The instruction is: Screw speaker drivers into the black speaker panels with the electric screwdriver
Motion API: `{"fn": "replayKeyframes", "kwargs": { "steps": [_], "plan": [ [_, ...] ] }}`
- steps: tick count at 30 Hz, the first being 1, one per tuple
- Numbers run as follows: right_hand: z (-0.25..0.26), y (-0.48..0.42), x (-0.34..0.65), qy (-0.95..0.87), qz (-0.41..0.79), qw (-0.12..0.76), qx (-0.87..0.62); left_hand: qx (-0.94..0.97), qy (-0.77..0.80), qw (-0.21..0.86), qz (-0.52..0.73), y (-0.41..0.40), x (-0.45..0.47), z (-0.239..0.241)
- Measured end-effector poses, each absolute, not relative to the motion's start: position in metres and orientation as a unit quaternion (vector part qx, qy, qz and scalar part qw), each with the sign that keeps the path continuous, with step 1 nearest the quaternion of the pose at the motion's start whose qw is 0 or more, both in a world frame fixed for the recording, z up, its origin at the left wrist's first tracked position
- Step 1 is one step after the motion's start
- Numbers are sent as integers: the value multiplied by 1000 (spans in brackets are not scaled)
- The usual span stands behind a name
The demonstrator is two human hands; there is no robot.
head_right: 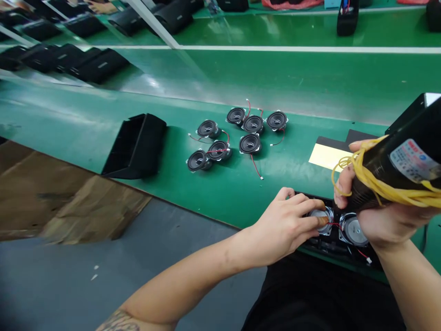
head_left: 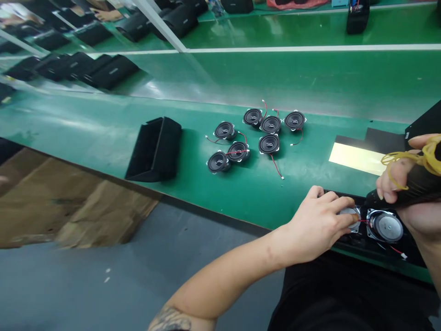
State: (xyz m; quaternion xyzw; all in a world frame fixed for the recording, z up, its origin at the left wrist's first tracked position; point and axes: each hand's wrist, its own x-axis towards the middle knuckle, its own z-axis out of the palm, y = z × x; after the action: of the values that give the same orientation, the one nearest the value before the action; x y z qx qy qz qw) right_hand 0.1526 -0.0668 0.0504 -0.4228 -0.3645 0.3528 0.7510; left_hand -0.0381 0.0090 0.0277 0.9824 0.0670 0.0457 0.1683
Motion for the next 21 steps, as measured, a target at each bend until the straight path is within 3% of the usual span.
{"fn": "replayKeyframes", "kwargs": {
  "steps": [15,21],
  "plan": [
    [55,-58,146,-377,298,707,-519,982,75,167,48,7,-37,25],
    [55,-57,146,-360,337,726,-479,983,73,163,46,7,-37,27]
  ]
}}
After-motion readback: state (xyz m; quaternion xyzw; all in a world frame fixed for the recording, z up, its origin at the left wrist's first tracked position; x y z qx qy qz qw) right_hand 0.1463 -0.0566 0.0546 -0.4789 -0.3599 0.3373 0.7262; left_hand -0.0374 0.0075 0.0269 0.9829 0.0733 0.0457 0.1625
